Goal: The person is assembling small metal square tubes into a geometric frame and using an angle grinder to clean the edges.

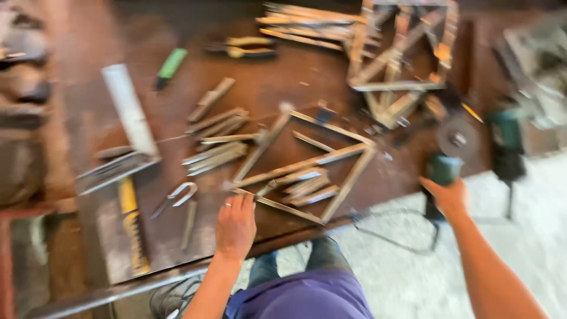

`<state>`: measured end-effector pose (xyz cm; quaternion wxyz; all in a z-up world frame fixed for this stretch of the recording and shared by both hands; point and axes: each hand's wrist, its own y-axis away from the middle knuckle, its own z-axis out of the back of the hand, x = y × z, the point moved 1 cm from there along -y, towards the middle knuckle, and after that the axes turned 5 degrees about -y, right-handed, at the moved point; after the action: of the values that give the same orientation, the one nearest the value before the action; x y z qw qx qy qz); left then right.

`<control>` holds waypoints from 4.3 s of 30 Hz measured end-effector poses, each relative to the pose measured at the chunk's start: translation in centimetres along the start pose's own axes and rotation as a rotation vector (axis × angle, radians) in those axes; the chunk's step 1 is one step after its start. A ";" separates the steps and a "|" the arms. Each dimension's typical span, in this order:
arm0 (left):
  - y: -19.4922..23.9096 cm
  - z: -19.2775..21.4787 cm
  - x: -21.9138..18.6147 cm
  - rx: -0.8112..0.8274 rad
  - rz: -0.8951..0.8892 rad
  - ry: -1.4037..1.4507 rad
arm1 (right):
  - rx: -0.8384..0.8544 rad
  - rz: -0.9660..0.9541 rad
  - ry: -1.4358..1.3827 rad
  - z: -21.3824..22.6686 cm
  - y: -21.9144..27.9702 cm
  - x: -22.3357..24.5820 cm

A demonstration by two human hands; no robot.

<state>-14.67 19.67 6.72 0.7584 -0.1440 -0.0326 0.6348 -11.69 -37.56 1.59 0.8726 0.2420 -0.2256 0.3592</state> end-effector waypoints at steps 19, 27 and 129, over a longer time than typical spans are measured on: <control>0.1 -5.1 -11.6 -0.022 -0.184 -0.298 | 0.225 -0.149 0.020 1.9 0.2 1.8; -1.8 -3.3 -18.5 -0.015 -0.213 -0.170 | 0.321 -0.130 -0.061 3.5 1.9 4.5; -5.0 -17.7 -34.6 -0.284 -0.289 0.054 | 0.533 -0.129 0.434 13.4 6.5 2.5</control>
<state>-12.48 -17.88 -4.28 0.8144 -0.2601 -0.1218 0.5043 -17.82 -39.96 15.16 0.8273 0.3933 0.0827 0.3926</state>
